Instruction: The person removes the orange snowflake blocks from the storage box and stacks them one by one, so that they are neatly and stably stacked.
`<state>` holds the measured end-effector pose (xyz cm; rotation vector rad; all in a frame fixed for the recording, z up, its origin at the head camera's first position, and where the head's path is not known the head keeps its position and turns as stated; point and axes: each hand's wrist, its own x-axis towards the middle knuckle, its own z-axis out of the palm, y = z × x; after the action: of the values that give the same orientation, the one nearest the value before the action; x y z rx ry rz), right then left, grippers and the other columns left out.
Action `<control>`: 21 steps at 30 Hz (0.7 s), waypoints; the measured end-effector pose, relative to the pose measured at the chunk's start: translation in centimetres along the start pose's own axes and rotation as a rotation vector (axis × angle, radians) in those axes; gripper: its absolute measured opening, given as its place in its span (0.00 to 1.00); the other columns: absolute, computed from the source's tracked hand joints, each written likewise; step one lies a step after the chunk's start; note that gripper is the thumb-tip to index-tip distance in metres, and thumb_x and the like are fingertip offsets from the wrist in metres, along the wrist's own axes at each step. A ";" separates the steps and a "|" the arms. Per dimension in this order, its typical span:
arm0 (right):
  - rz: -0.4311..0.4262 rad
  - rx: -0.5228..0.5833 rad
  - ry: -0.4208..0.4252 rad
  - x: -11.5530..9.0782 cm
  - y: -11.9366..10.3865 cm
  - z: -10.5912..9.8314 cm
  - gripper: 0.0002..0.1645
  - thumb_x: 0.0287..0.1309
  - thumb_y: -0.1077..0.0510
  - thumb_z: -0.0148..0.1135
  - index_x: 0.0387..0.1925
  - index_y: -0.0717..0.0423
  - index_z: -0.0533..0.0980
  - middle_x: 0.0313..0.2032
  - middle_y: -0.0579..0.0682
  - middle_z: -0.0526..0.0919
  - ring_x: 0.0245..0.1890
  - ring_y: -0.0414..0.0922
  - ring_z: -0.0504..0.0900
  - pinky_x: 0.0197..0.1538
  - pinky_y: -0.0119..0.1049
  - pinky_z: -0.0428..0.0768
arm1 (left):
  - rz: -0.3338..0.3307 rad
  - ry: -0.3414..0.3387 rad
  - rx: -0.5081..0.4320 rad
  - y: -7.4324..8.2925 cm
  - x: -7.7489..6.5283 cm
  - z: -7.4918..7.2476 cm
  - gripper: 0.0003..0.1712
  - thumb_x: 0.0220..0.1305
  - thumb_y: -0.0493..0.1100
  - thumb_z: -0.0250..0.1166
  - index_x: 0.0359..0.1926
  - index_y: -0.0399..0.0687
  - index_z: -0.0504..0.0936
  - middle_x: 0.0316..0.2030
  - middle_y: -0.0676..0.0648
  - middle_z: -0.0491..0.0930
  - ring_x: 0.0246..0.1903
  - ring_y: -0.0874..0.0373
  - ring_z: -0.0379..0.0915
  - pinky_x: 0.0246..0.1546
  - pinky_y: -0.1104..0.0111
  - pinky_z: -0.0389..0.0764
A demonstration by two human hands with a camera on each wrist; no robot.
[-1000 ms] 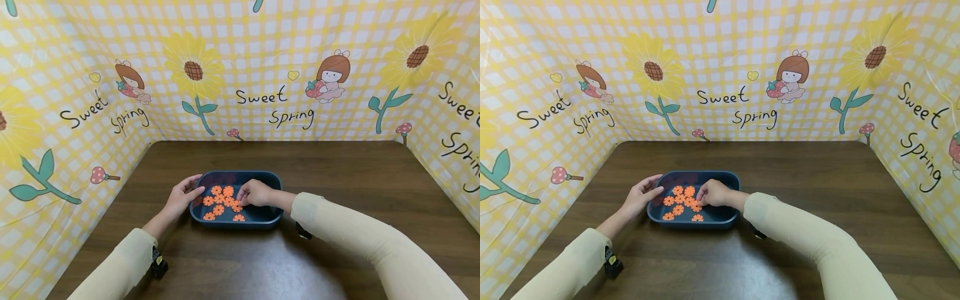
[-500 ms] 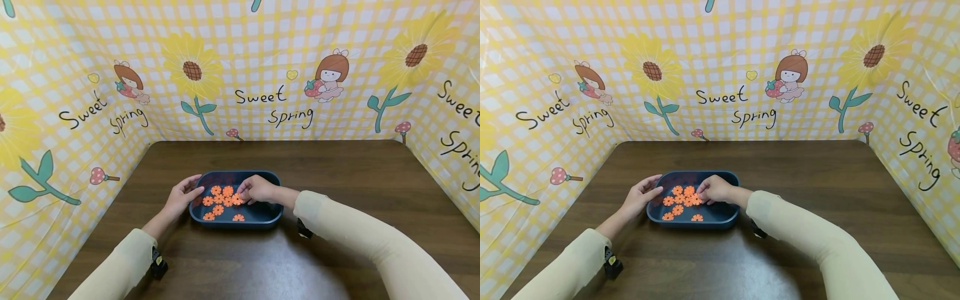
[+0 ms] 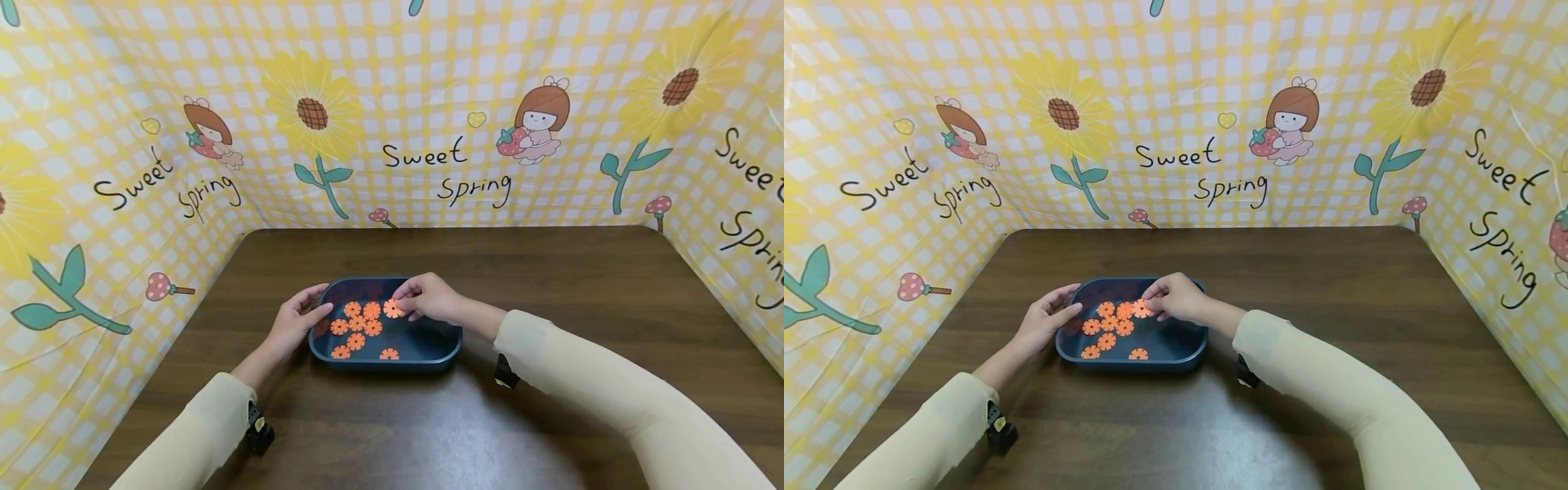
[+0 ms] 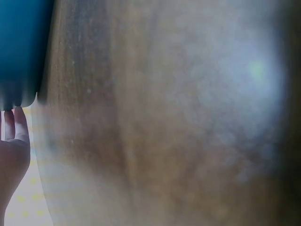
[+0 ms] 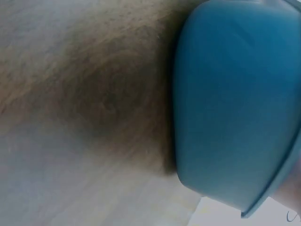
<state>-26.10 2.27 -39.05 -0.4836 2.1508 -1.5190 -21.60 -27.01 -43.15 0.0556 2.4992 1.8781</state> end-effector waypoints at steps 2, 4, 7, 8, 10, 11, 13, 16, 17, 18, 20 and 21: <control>-0.005 0.007 0.015 -0.2 -0.2 -0.5 0.08 0.64 0.65 0.61 0.42 0.65 0.81 0.34 0.55 0.83 0.35 0.48 0.82 0.40 0.42 0.83 | -0.002 0.001 0.001 0.0 0.0 0.0 0.28 0.69 0.42 0.62 0.67 0.44 0.69 0.61 0.38 0.71 0.61 0.47 0.65 0.50 0.76 0.71; -0.011 0.013 0.028 -0.4 -0.5 -1.0 0.08 0.64 0.65 0.61 0.42 0.64 0.81 0.35 0.55 0.83 0.36 0.52 0.82 0.41 0.44 0.82 | -0.004 0.001 0.003 0.1 0.0 0.0 0.28 0.69 0.42 0.62 0.67 0.44 0.69 0.61 0.38 0.71 0.61 0.48 0.65 0.51 0.76 0.70; -0.025 0.030 0.048 -0.8 -0.8 -2.0 0.08 0.64 0.64 0.62 0.43 0.64 0.81 0.35 0.56 0.82 0.38 0.55 0.82 0.44 0.48 0.81 | -0.009 0.001 0.004 0.2 -0.1 0.1 0.28 0.69 0.43 0.62 0.68 0.45 0.69 0.62 0.39 0.70 0.62 0.48 0.64 0.51 0.76 0.70; -0.029 0.033 0.056 -0.9 -0.8 -2.4 0.09 0.64 0.63 0.62 0.43 0.64 0.81 0.35 0.56 0.82 0.39 0.56 0.82 0.45 0.50 0.81 | -0.011 0.002 0.004 0.2 -0.1 0.1 0.29 0.69 0.43 0.62 0.68 0.45 0.69 0.62 0.39 0.70 0.62 0.48 0.64 0.51 0.76 0.70; -0.040 0.041 0.070 -1.2 -0.8 -3.1 0.10 0.63 0.63 0.62 0.44 0.64 0.81 0.35 0.57 0.82 0.38 0.55 0.82 0.46 0.52 0.80 | -0.011 0.005 -0.001 0.2 -0.1 0.1 0.29 0.69 0.43 0.62 0.68 0.45 0.69 0.62 0.39 0.70 0.62 0.48 0.65 0.50 0.76 0.71; -0.042 0.048 0.078 -1.3 -0.7 -3.5 0.10 0.63 0.63 0.63 0.44 0.64 0.81 0.36 0.57 0.82 0.37 0.54 0.83 0.46 0.53 0.79 | -0.012 0.007 -0.006 0.2 -0.1 0.2 0.29 0.69 0.43 0.63 0.68 0.45 0.69 0.62 0.39 0.70 0.61 0.48 0.65 0.50 0.77 0.71; -0.042 0.052 0.095 -1.6 -0.5 -4.2 0.11 0.63 0.62 0.63 0.45 0.65 0.80 0.36 0.57 0.83 0.36 0.52 0.83 0.46 0.53 0.80 | -0.012 0.010 -0.009 0.2 -0.1 0.2 0.29 0.69 0.43 0.62 0.68 0.44 0.69 0.62 0.38 0.70 0.61 0.48 0.66 0.49 0.77 0.72; -0.035 0.059 0.123 -2.3 -0.1 -5.3 0.12 0.62 0.62 0.64 0.45 0.65 0.80 0.37 0.57 0.83 0.38 0.53 0.83 0.43 0.48 0.82 | -0.013 0.013 -0.008 0.2 -0.1 0.2 0.29 0.69 0.43 0.62 0.68 0.44 0.68 0.62 0.38 0.70 0.60 0.48 0.66 0.48 0.78 0.72; -0.033 0.060 0.132 -2.5 0.0 -5.6 0.12 0.62 0.61 0.64 0.45 0.64 0.80 0.37 0.57 0.83 0.40 0.55 0.82 0.43 0.47 0.82 | -0.014 0.013 -0.008 0.2 -0.1 0.2 0.30 0.69 0.43 0.62 0.68 0.44 0.68 0.62 0.38 0.70 0.60 0.48 0.66 0.48 0.78 0.72; -0.031 0.056 0.142 -2.8 0.2 -6.0 0.12 0.62 0.61 0.64 0.45 0.64 0.80 0.38 0.57 0.83 0.40 0.56 0.82 0.42 0.46 0.82 | -0.015 0.013 -0.006 0.2 -0.1 0.2 0.30 0.69 0.44 0.62 0.69 0.44 0.68 0.62 0.38 0.70 0.60 0.48 0.66 0.48 0.78 0.72; -0.025 0.053 0.160 -3.4 0.4 -6.7 0.12 0.62 0.61 0.65 0.45 0.63 0.80 0.38 0.57 0.83 0.40 0.58 0.81 0.42 0.47 0.82 | -0.017 0.010 -0.008 0.2 -0.1 0.1 0.30 0.69 0.43 0.62 0.69 0.44 0.67 0.63 0.38 0.69 0.61 0.48 0.65 0.48 0.78 0.72; -0.017 0.052 0.168 -3.7 0.6 -7.0 0.12 0.62 0.61 0.65 0.45 0.63 0.81 0.38 0.57 0.83 0.40 0.58 0.81 0.42 0.48 0.82 | -0.019 0.007 -0.007 0.2 -0.1 0.2 0.30 0.69 0.43 0.62 0.69 0.44 0.67 0.63 0.38 0.69 0.61 0.48 0.65 0.48 0.79 0.72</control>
<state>-26.93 9.86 -37.01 -0.3691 2.2305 -1.6748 -21.49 -26.80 -42.99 0.0245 2.4880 1.8837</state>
